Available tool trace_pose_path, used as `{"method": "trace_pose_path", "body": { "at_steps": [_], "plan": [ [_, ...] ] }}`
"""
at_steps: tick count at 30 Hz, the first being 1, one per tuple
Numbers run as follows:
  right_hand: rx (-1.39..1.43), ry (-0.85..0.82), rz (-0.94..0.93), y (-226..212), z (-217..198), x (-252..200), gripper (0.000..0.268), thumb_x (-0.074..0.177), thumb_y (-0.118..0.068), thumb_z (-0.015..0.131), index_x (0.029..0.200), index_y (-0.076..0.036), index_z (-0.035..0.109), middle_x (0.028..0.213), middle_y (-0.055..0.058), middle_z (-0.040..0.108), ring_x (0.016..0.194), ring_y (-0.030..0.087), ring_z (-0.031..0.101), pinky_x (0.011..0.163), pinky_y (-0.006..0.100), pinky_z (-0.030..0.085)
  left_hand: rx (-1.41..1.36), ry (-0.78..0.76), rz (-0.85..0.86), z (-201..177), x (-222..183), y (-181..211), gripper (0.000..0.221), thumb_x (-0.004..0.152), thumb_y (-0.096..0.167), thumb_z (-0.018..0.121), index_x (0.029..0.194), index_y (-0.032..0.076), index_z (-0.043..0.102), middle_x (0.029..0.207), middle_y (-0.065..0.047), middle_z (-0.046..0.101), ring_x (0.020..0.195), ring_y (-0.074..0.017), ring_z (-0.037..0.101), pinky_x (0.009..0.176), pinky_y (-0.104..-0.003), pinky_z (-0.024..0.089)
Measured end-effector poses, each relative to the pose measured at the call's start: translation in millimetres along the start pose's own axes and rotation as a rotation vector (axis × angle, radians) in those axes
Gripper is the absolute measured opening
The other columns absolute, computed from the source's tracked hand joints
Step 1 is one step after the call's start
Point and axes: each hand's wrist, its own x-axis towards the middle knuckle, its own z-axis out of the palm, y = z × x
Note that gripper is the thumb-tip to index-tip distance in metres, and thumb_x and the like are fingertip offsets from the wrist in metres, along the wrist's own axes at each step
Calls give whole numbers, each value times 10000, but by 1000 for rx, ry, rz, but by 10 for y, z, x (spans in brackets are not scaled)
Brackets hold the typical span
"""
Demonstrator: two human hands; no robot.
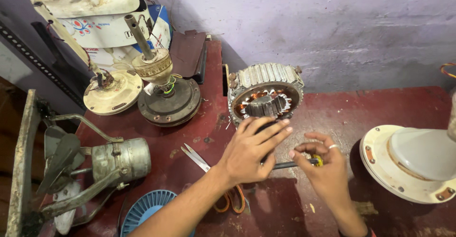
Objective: The person works on a disassembled electric motor stator clamped in a bench vise, using a screwdriver to adjust or inspect the copper windings. A blue fan impeller is briefly handled and set aside. The person continues to manipulate the stator windings with the screwdriver throughout the clip.
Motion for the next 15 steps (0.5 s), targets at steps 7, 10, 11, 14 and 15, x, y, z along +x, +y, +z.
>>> {"method": "trace_pose_path", "body": {
  "at_steps": [7, 10, 11, 14, 15],
  "plan": [
    [-276, 18, 265, -192, -98, -345, 435, 797, -122, 839, 1203, -95, 683, 833, 42, 821, 714, 125, 732, 674, 275, 542, 20, -150, -7, 64, -24, -25, 631, 788, 68, 628, 1416, 31, 588, 1539, -125, 540, 1473, -315, 448, 1243, -559, 267],
    [-262, 45, 189, -289, -145, -418, 368, 786, -117, 823, 1142, -79, 736, 831, 54, 822, 752, 118, 769, 697, 280, 592, 18, -156, -27, 71, -27, -24, 600, 809, 85, 631, 1406, 37, 598, 1532, -117, 547, 1488, -303, 437, 1257, -554, 260],
    [-220, 57, 132, -324, -155, -434, 349, 774, -103, 814, 1115, -63, 754, 829, 64, 818, 775, 114, 776, 706, 277, 609, 21, -158, -26, 72, -27, -29, 586, 816, 93, 634, 1398, 37, 602, 1521, -121, 553, 1482, -304, 438, 1253, -556, 260],
    [-282, 15, -162, -461, -252, -422, 247, 803, -99, 780, 1046, -54, 783, 913, 62, 815, 817, 130, 780, 741, 272, 602, 22, -165, -26, 73, -43, -14, 545, 834, 112, 640, 1374, 40, 618, 1490, -126, 574, 1468, -303, 444, 1243, -559, 263],
    [-308, 12, -225, -510, -263, -393, 224, 810, -97, 778, 1030, -56, 782, 914, 65, 809, 800, 133, 774, 728, 272, 592, 20, -162, -23, 71, -38, -17, 533, 837, 116, 641, 1365, 42, 625, 1480, -124, 583, 1465, -302, 449, 1243, -558, 266]
  ]
}}
